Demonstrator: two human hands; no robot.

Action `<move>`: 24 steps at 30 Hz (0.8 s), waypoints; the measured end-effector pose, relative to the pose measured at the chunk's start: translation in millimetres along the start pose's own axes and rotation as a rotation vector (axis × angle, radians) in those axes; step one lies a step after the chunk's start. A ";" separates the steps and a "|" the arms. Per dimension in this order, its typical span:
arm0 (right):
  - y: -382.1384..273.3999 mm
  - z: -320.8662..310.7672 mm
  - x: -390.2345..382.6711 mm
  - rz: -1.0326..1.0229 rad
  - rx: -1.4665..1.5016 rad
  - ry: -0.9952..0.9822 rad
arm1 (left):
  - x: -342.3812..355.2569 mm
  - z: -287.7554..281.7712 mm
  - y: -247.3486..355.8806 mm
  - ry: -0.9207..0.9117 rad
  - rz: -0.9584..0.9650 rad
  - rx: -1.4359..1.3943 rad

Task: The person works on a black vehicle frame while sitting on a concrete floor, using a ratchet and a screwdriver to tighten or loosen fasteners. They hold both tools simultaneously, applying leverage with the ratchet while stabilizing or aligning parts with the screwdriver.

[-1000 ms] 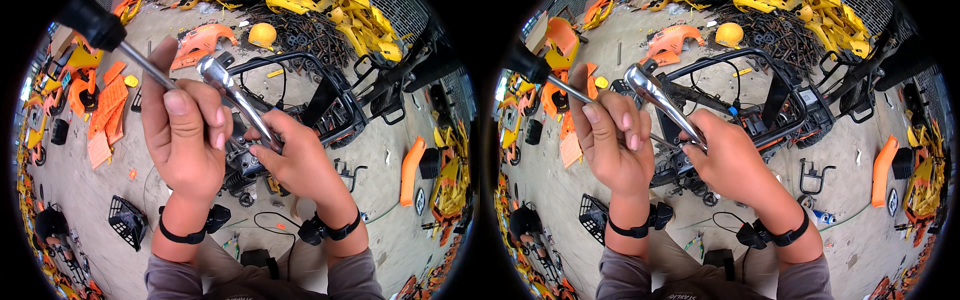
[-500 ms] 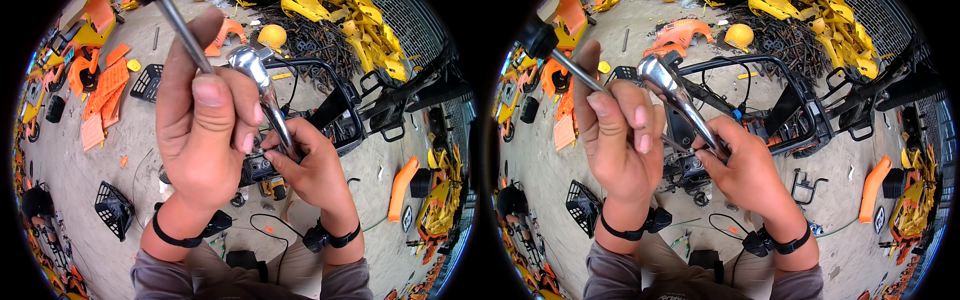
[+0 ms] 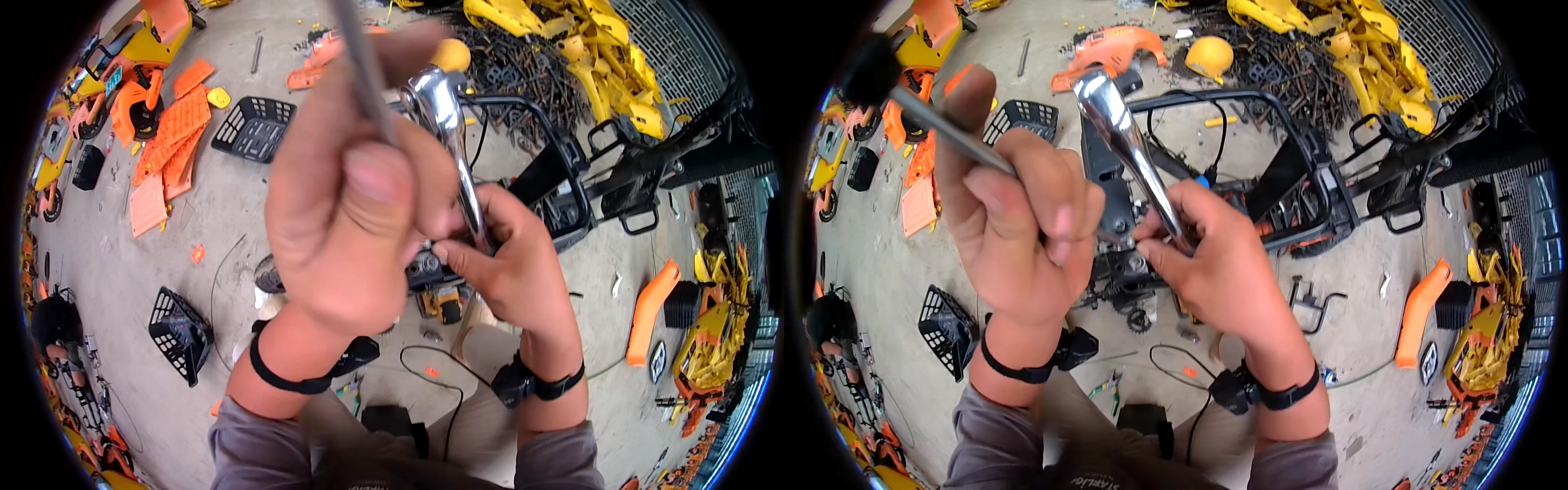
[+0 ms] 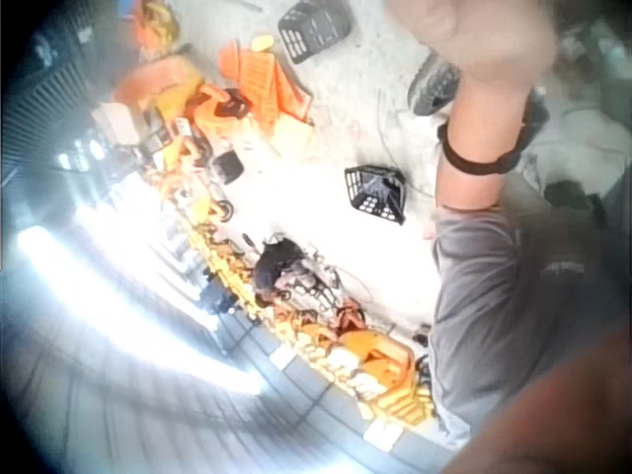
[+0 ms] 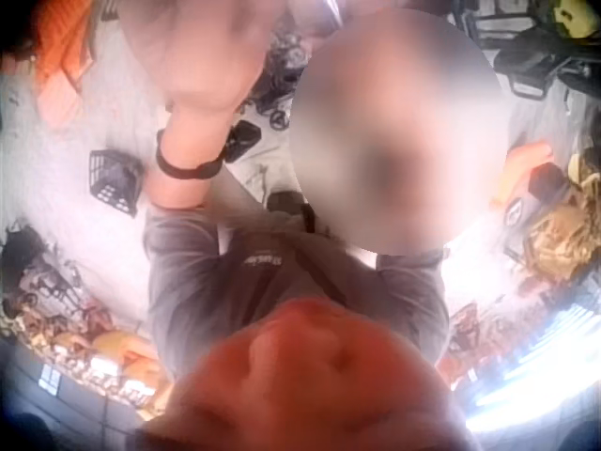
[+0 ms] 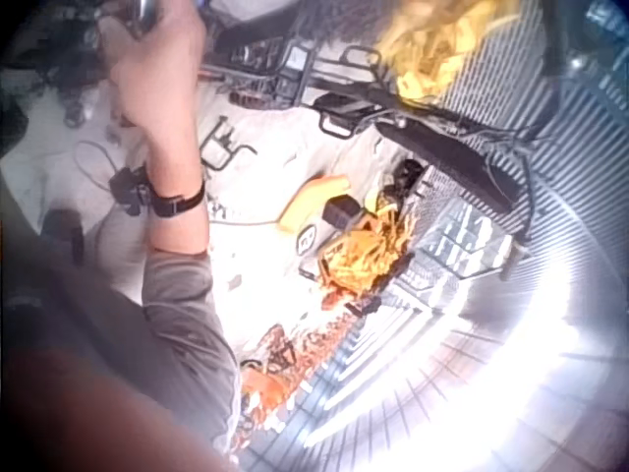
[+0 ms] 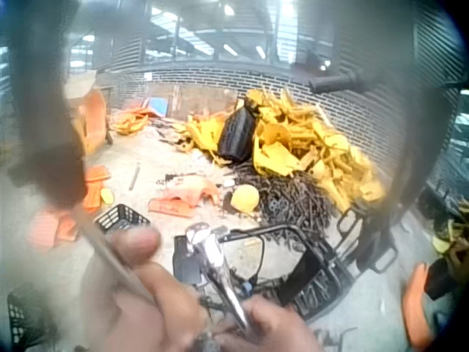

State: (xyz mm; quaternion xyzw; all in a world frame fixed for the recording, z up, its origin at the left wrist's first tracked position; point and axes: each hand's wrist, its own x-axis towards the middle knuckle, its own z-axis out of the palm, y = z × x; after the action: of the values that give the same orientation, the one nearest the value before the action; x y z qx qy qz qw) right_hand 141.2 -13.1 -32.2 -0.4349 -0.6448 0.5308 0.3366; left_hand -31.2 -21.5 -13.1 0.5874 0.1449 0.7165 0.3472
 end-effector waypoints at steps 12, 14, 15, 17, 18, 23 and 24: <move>-3.8 -2.8 1.4 0.047 0.022 -0.069 | 17.7 -31.3 16.6 0.371 0.028 -0.303; -5.3 -4.3 1.1 0.068 0.004 -0.072 | 15.8 -22.5 10.1 0.367 -0.008 -0.309; -6.0 -4.3 0.9 0.069 0.005 -0.073 | 15.1 -18.7 7.9 0.363 -0.043 -0.311; -6.9 -4.2 0.1 0.074 -0.048 -0.073 | 13.6 -12.8 5.2 0.374 -0.075 -0.285; -6.9 -4.1 -0.2 0.074 -0.049 -0.073 | 11.5 -10.1 3.1 0.447 -0.099 -0.330; -7.9 -4.7 -1.2 0.061 -0.071 -0.094 | 9.4 -10.1 -0.6 0.454 -0.079 -0.297; -7.3 -5.1 -1.5 0.062 -0.072 -0.093 | 10.1 -11.0 -0.2 0.435 -0.064 -0.276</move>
State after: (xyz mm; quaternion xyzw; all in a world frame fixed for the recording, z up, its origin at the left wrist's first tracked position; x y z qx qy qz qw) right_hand 144.9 -12.9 -23.9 -0.4415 -0.6647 0.5369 0.2738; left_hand -42.2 -12.4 -8.7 0.3617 0.1355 0.8276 0.4073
